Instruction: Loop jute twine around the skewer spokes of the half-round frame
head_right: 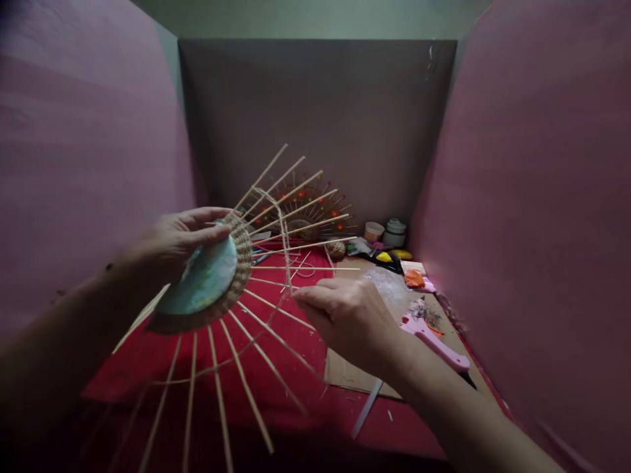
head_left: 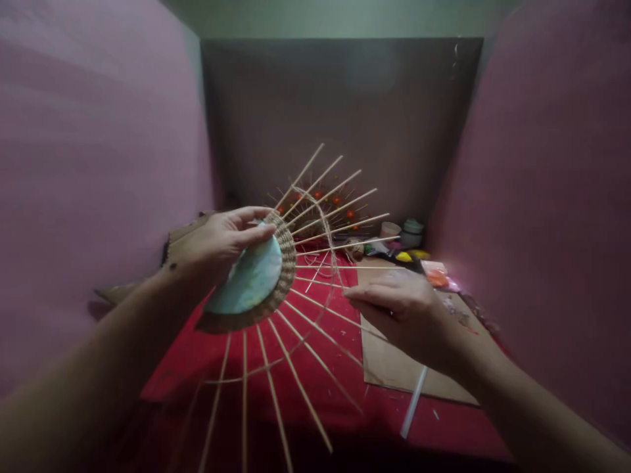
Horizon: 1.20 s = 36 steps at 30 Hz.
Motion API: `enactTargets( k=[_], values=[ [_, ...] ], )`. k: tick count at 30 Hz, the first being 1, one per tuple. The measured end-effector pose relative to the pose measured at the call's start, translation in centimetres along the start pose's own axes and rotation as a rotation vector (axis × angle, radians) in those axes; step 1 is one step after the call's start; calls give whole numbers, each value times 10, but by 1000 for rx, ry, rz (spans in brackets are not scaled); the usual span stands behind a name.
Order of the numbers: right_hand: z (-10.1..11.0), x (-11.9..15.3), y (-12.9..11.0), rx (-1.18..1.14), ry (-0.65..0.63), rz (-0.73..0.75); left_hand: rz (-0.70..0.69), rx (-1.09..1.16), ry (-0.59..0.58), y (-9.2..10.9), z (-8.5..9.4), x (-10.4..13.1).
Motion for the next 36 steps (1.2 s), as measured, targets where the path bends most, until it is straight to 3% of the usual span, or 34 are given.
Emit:
enactTargets(
  k=[3,8,14,20,24,31,36],
  values=[
    [1,4,-5,55,-97,-16,-55,-175,-33,9,5,-17],
    [4,18,-9,56,-312,-127,-160,-348,31,25,7,-31],
    [-10,36,-7,239,-573,-76,-143,-449,-103,25,5,-47],
    [-5,37,-21,246,-663,25,-104,-623,-463,-14,-17,-86],
    [4,34,-34,140,-667,13,-80,-610,-671,-45,-39,-90],
    [-20,29,-35,101,-850,42,37,-528,-779,-101,-63,-95],
    [-38,21,-16,63,-897,58,-87,-774,-792,-128,-81,-108]
  ],
)
Point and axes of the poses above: each hand's wrist, its own x-axis away from the middle knuckle, its own z-axis out of the back of the hand, y = z × x, the point moved 3 cm from there along -x, towards the middle knuckle, and after that the axes turned 5 degrees about -x, right-handed, at the moved point
